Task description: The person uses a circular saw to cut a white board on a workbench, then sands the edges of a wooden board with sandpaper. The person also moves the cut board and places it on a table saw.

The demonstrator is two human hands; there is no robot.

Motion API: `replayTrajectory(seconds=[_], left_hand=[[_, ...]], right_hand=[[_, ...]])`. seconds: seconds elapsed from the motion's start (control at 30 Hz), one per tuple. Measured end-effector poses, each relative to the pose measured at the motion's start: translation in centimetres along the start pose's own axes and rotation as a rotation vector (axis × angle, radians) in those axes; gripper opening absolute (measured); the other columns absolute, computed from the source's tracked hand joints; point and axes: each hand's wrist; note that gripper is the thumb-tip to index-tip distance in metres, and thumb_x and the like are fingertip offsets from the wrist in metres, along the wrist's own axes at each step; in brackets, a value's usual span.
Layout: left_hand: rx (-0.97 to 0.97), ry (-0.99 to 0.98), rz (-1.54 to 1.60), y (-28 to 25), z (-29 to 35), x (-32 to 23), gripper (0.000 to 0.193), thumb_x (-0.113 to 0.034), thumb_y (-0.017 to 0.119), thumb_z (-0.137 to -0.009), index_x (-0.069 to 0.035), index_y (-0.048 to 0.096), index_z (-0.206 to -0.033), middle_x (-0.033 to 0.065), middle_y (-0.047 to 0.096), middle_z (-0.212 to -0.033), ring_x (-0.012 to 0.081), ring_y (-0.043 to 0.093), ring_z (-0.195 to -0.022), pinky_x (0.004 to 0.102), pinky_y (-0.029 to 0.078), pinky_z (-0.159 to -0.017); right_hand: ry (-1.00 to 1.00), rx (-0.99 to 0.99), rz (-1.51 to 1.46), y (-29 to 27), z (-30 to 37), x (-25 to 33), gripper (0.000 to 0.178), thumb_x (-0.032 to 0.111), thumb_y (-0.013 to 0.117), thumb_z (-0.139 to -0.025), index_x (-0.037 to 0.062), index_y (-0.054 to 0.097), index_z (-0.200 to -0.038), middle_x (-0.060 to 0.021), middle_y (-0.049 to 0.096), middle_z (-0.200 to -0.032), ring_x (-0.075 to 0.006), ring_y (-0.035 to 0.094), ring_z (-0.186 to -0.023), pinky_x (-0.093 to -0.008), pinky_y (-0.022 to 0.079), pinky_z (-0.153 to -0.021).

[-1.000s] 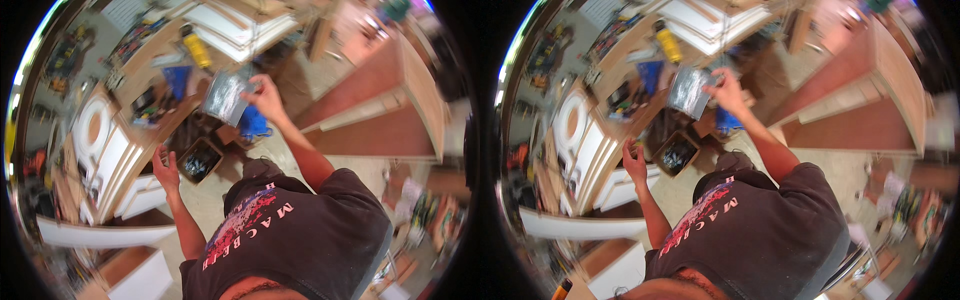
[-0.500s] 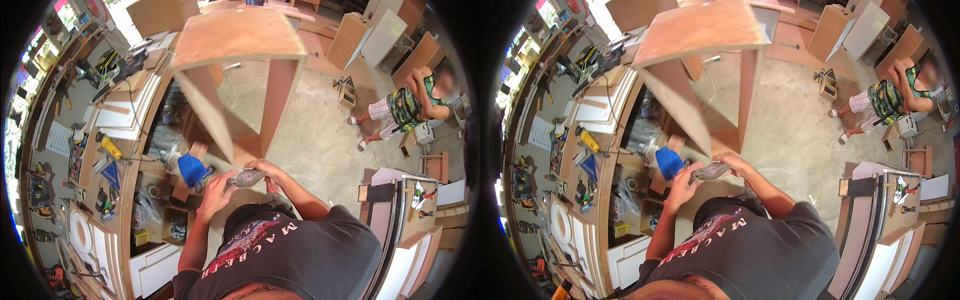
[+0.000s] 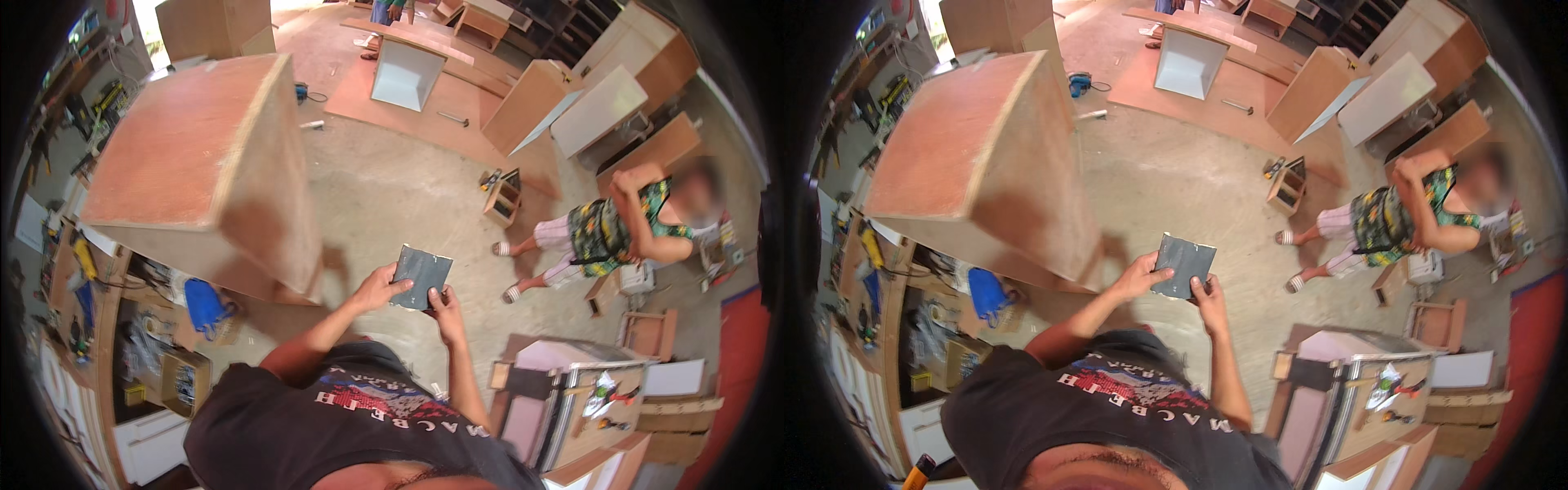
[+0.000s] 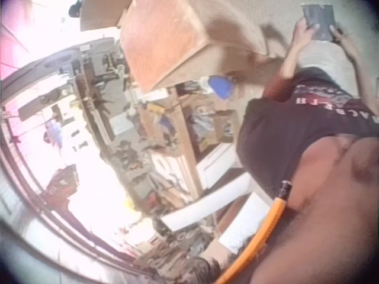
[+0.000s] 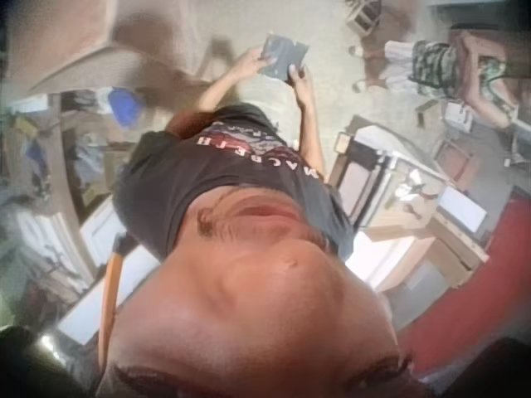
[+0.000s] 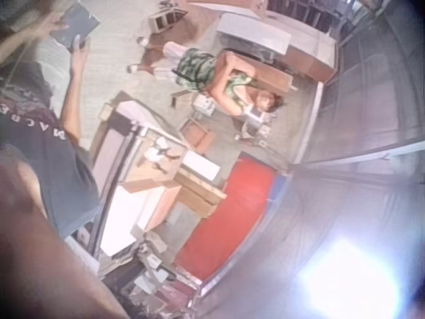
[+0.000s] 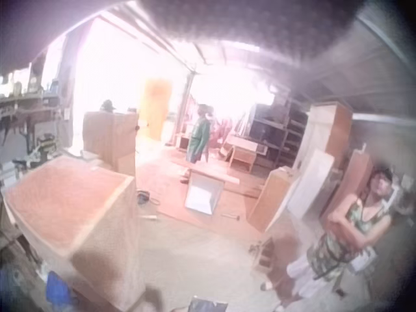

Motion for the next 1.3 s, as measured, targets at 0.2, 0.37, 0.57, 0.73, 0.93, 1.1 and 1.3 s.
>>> replayTrajectory(seconds=[0.2,0.37,0.57,0.73,0.93,1.1,1.3], left_hand=[[0.375,-0.273,0.336,2.7,-17.1,-1.5,0.063,-0.036,0.066,-0.104,0.001,0.045,-0.151,0.0109,0.06,-0.141,0.0167,0.058,-0.124,0.0357,0.047,-0.108],[0.45,-0.373,0.275,3.9,-26.9,-1.7,0.084,-0.053,0.065,-0.101,-0.002,0.031,-0.159,0.0139,0.045,-0.156,0.0207,0.042,-0.142,0.0391,0.035,-0.119],[0.317,-0.326,0.21,0.0,-38.5,-4.5,0.093,-0.054,0.068,-0.099,-0.004,0.022,-0.162,0.0129,0.042,-0.154,0.0223,0.037,-0.144,0.0379,0.031,-0.12],[0.278,-0.287,0.148,-9.7,-46.6,-6.3,0.08,-0.034,0.074,-0.099,-0.003,0.031,-0.159,0.0115,0.049,-0.15,0.0205,0.045,-0.138,0.0378,0.036,-0.116],[0.002,-0.294,0.215,-21.8,-54.3,-6.8,0.064,-0.023,0.072,-0.099,-0.002,0.044,-0.152,0.0106,0.057,-0.142,0.0204,0.058,-0.126,0.0357,0.047,-0.106],[0.03,-0.386,0.46,-30.9,-61.9,-6.3,0.06,-0.022,0.071,-0.1,-0.003,0.046,-0.151,0.0115,0.059,-0.141,0.0229,0.059,-0.128,0.0376,0.047,-0.109],[-0.168,-0.189,0.665,-39.3,-72.7,-8.7,0.055,-0.02,0.069,-0.099,0.001,0.051,-0.146,0.0122,0.063,-0.139,0.0266,0.061,-0.129,0.0455,0.046,-0.112]], right_hand=[[-0.089,-0.305,-0.076,-5.1,-7.2,3.4,0.067,0.053,0.053,-0.107,0.0005,0.039,-0.147,-0.0177,0.055,-0.14,-0.0279,0.059,-0.123,-0.046,0.052,-0.1],[-0.174,-0.404,-0.087,-6.8,-15.3,7.3,0.082,0.069,0.045,-0.104,0.002,0.035,-0.151,-0.0171,0.049,-0.145,-0.0272,0.056,-0.128,-0.0439,0.049,-0.104],[-0.141,-0.297,-0.192,-6.7,-30.2,10.9,0.089,0.074,0.025,-0.105,0.0075,0.023,-0.165,-0.0133,0.039,-0.16,-0.0269,0.044,-0.144,-0.0431,0.04,-0.116],[-0.129,-0.274,-0.177,-4.7,-41.2,13.6,0.075,0.065,0.035,-0.108,0.0059,0.038,-0.155,-0.0124,0.049,-0.15,-0.0227,0.052,-0.134,-0.0405,0.047,-0.106],[-0.052,-0.089,-0.161,-3.2,-55.0,16.9,0.036,0.041,0.057,-0.109,0.0086,0.062,-0.123,-0.0013,0.067,-0.108,-0.0111,0.063,-0.095,-0.0322,0.053,-0.086],[-0.053,0.123,-0.148,-2.3,-68.8,20.8,0.033,0.033,0.06,-0.108,0.0037,0.066,-0.123,-0.0014,0.068,-0.108,-0.0101,0.061,-0.096,-0.0291,0.052,-0.087],[-0.208,0.505,0.18,2.6,-87.4,34.0,0.031,0.023,0.061,-0.108,-0.0012,0.067,-0.127,-0.0019,0.071,-0.11,-0.0094,0.061,-0.101,-0.0284,0.049,-0.093]])
Point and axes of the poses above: each hand's wrist, its own z-axis away from the middle knuckle, its own y-axis out of the palm, x = y × z
